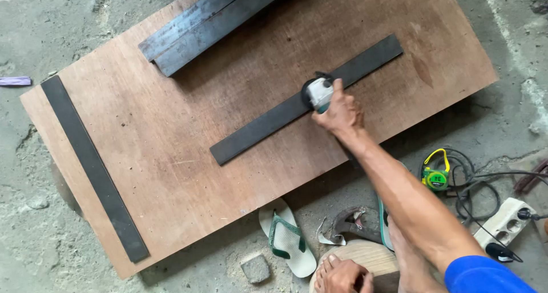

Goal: Attaching a sanding disc to an angle grinder and sanding metal bars on a workshop floor.

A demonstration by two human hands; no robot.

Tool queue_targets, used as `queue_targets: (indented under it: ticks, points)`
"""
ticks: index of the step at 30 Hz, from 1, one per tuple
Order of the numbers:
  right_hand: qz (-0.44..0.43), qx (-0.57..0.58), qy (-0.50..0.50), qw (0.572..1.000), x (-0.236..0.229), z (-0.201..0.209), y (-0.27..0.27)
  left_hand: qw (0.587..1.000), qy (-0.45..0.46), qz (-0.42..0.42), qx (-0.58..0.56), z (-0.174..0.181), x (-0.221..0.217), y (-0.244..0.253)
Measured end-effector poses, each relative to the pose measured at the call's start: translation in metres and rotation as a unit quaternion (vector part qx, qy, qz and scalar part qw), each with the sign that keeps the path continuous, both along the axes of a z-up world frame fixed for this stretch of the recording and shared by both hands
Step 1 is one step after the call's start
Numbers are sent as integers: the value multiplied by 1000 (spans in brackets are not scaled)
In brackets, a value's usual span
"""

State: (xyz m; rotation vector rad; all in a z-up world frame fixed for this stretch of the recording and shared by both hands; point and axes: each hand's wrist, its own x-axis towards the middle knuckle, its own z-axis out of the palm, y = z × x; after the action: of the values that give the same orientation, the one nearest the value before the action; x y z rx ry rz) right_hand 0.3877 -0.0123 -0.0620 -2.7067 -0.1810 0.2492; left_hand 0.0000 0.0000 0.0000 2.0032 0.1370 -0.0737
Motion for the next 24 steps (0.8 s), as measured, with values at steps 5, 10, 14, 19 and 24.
queue_targets:
  ticks: [5,10,14,19,24]
  points:
    - [-17,-15,47,999,-14,18,39,987,151,53,29,6,5,1]
    - [-32,-29,-1,999,24,-1,-14,995,60,82,8,4,6,14]
    - [-68,-54,-70,994,83,-33,-112,993,-81,64,-56,-19,-2,17]
    - [-84,-58,-41,994,105,6,-154,989,-101,69,-77,-38,-7,11]
    - [-100,-58,-70,991,120,-15,-184,986,-121,101,-63,-73,-27,-1]
